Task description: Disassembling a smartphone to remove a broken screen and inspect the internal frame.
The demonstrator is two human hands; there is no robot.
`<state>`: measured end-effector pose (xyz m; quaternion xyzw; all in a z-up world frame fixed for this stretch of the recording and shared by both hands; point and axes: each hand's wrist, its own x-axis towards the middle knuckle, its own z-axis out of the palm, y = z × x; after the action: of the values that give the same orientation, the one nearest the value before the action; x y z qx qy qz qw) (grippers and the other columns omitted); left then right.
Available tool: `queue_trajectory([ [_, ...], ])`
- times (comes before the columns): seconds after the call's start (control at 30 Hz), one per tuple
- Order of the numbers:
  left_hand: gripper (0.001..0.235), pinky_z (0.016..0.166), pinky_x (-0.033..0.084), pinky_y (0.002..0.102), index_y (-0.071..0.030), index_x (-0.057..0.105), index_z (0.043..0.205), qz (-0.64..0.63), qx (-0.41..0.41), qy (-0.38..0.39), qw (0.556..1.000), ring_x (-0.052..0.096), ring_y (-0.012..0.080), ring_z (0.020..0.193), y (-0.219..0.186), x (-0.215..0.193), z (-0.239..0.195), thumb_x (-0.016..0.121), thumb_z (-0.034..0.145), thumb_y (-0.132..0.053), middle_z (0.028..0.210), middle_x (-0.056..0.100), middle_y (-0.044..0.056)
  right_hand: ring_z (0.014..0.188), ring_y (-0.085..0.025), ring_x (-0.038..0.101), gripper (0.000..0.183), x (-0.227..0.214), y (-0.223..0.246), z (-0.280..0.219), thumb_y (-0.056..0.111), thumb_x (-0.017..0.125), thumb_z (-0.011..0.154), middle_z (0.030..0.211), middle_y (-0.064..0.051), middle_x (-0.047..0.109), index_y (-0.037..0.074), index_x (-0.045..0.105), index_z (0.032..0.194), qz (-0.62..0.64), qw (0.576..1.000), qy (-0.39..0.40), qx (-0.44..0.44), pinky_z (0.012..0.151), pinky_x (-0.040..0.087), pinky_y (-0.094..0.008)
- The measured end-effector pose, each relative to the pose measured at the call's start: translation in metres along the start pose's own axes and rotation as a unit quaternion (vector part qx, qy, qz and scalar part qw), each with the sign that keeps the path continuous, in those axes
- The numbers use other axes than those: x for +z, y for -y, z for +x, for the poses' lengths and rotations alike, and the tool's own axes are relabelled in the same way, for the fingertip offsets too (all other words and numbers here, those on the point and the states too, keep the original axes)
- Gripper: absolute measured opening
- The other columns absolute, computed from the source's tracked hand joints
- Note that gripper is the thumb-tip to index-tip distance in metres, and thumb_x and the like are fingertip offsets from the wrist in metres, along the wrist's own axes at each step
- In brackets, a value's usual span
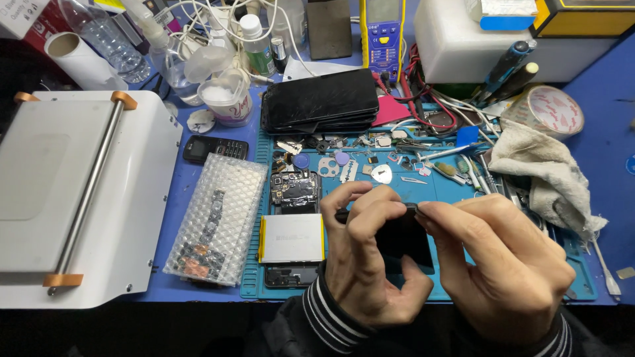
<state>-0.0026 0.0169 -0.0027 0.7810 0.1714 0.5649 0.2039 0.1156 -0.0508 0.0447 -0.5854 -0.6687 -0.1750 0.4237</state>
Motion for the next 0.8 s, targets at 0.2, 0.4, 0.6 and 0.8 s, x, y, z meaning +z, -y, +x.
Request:
queue_trajectory([
  [0.2,0.074,0.113,0.041,0.056,0.001,0.032,0.129,-0.012,0.009,-0.005,1.000,0.055,0.0377,0.106,-0.003,0.002,-0.008,0.064,0.062,0.000,0.125,0.054,0.023,0.071,-0.025,0.063,0.022,-0.004,-0.005,-0.001,-0.027,0.075,0.082,0.090,-0.020,0.069,-0.012,0.074,0.098,0.016,1.000,0.005,0.001,0.067,0.052,-0.034],
  [0.4,0.070,0.114,0.038,0.056,-0.001,0.029,0.124,-0.027,0.023,0.008,0.999,0.063,0.0362,0.101,-0.005,0.003,-0.007,0.065,0.064,0.000,0.122,0.059,0.025,0.075,-0.028,0.060,0.016,-0.006,-0.017,-0.015,-0.027,0.080,0.090,0.092,-0.025,0.066,-0.017,0.072,0.100,0.027,1.000,-0.008,0.006,0.071,0.050,-0.036],
  [0.6,0.066,0.114,0.039,0.053,-0.002,0.037,0.125,-0.027,0.017,0.015,0.999,0.063,0.0369,0.106,-0.007,0.002,-0.008,0.068,0.066,-0.001,0.125,0.059,0.019,0.079,-0.030,0.062,0.017,-0.006,-0.028,-0.022,-0.029,0.079,0.092,0.096,-0.027,0.065,-0.018,0.069,0.101,0.044,0.999,-0.006,-0.016,0.075,0.052,-0.038],
  [0.8,0.063,0.115,0.038,0.051,-0.004,0.042,0.125,-0.010,0.011,0.027,1.000,0.062,0.0315,0.106,-0.008,0.000,-0.007,0.068,0.066,-0.002,0.124,0.061,0.016,0.078,-0.031,0.062,0.015,-0.005,-0.028,-0.023,-0.028,0.076,0.092,0.095,-0.028,0.065,-0.018,0.069,0.100,0.054,0.998,-0.008,-0.019,0.075,0.052,-0.039],
])
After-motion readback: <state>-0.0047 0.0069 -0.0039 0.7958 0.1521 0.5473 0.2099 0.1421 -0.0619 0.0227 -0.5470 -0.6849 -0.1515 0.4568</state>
